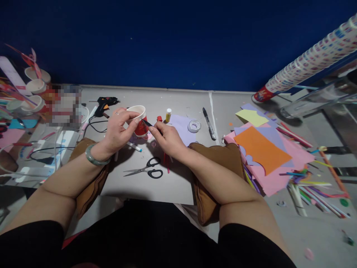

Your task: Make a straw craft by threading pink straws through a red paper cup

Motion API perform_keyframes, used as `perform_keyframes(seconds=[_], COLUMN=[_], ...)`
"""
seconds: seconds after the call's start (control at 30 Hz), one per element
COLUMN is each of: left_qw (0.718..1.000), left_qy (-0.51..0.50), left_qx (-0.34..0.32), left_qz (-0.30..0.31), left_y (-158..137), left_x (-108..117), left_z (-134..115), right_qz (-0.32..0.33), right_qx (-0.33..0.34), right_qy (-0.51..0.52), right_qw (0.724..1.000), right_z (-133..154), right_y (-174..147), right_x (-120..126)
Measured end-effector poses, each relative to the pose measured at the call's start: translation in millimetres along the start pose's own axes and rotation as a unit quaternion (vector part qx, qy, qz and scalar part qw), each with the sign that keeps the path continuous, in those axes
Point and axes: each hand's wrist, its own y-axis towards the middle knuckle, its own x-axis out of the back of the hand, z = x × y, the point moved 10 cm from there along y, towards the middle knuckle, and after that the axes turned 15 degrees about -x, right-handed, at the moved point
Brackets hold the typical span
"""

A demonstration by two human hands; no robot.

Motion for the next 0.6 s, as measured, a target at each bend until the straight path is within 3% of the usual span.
perform_keyframes(seconds=[0.1,0.27,0.6], left_qw=[0.999,0.980,0.969], left_qy=[-0.041,-0.156,-0.189], left_qx=[0.035,0.121,0.153], left_qz=[-0.008,-0.026,-0.050], left_y=[-1,-7,-10], left_x=[0,-7,-6], left_z=[8,26,33], right_qz=[0.038,0.022,-0.008], right_qx=[-0.009,-0.004,0.026], right_qy=[0.080,0.075,0.067], right_qw=[0.996,0.997,0.997], right_z=[-1,0,6], right_y=[4,3,-3], right_x=[-2,1,5])
